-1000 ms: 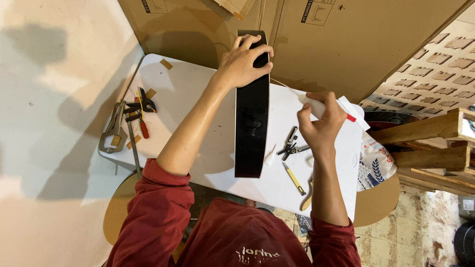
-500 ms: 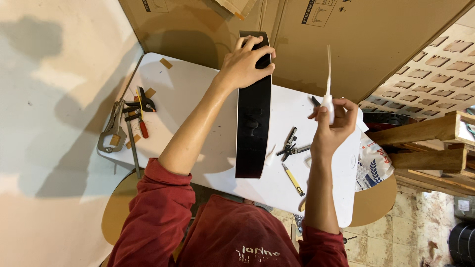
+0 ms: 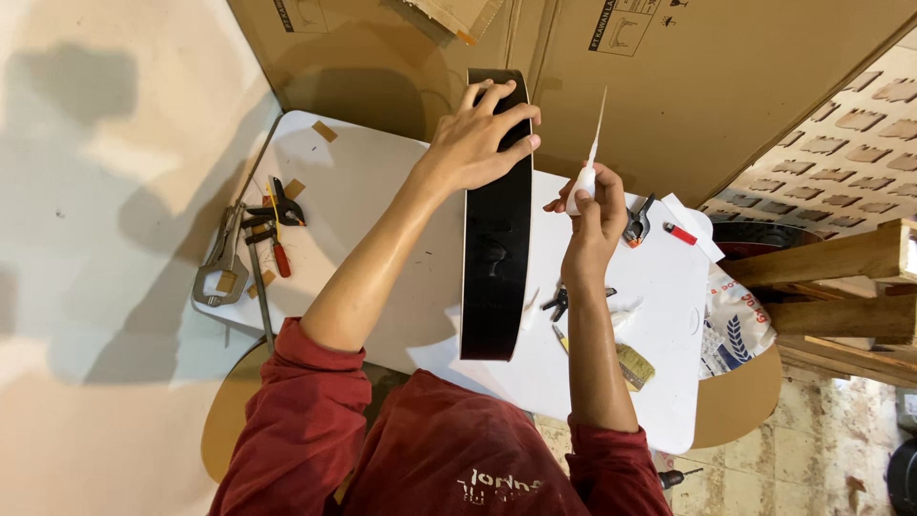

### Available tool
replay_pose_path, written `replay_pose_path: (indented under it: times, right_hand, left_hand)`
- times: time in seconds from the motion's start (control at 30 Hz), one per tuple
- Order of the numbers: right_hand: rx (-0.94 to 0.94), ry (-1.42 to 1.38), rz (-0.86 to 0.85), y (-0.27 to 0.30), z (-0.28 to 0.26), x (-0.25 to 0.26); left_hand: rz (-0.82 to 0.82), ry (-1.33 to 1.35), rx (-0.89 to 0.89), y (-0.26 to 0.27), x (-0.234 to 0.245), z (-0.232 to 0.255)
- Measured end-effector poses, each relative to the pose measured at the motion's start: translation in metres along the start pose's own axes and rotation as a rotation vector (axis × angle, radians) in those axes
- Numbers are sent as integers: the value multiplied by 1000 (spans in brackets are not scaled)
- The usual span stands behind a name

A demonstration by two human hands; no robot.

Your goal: The person applies glue from a small bottle along the edge of a black curved wooden piece. They hold the piece with one hand and squeeze the glue bottle with the other, moving along the edge to cover it.

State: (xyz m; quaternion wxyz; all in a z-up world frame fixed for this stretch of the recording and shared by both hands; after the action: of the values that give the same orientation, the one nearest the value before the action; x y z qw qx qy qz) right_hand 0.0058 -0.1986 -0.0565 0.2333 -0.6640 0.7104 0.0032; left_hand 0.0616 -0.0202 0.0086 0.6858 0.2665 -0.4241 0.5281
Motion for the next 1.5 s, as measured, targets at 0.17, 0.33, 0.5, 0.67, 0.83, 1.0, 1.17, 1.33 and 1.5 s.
replay_pose_path:
  times: [0.17, 0.33, 0.5, 0.67, 0.83, 1.0, 1.17, 1.33, 1.5]
  right_hand:
    - [-42, -12, -10, -7, 8, -6]
    - [-71, 9, -89, -15, 8, -19]
    - [-111, -73, -107, -13, 10, -24]
    - [-135, -97, -71, -10, 15, -19]
    - [-122, -112, -67, -9, 16, -17]
    - [-95, -163, -52, -8, 20, -14]
    - [-71, -156, -27, 3, 14, -13]
    - [13, -30, -67, 10, 11, -14]
    - [31, -40, -193, 33, 16, -15]
  left_hand:
    - [-132, 5, 42, -4, -1, -4]
    - [-346, 45, 175, -7, 1, 4]
    - [-415, 107, 286, -12, -2, 6]
    - [-401, 170, 331, -18, -7, 4]
    - [-403, 169, 383, -18, -3, 9]
    - [-354, 176, 459, -19, -4, 13]
    - [-343, 149, 460, -16, -4, 16]
    - [-253, 107, 400, -17, -9, 9]
    - [-163, 96, 302, -15, -1, 12]
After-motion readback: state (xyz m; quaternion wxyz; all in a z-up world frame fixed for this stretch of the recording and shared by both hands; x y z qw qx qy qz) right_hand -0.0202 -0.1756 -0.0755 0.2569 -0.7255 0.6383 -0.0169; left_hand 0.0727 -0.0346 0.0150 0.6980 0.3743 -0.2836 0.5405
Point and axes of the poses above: each hand's wrist, its own y-axis away from the middle knuckle, its own x-axis out of the back of the hand, z = x × y, the point moved 7 cm from there along -y, towards the middle knuckle, and after that the axes turned 2 degrees about -z, right-handed, at the moved point
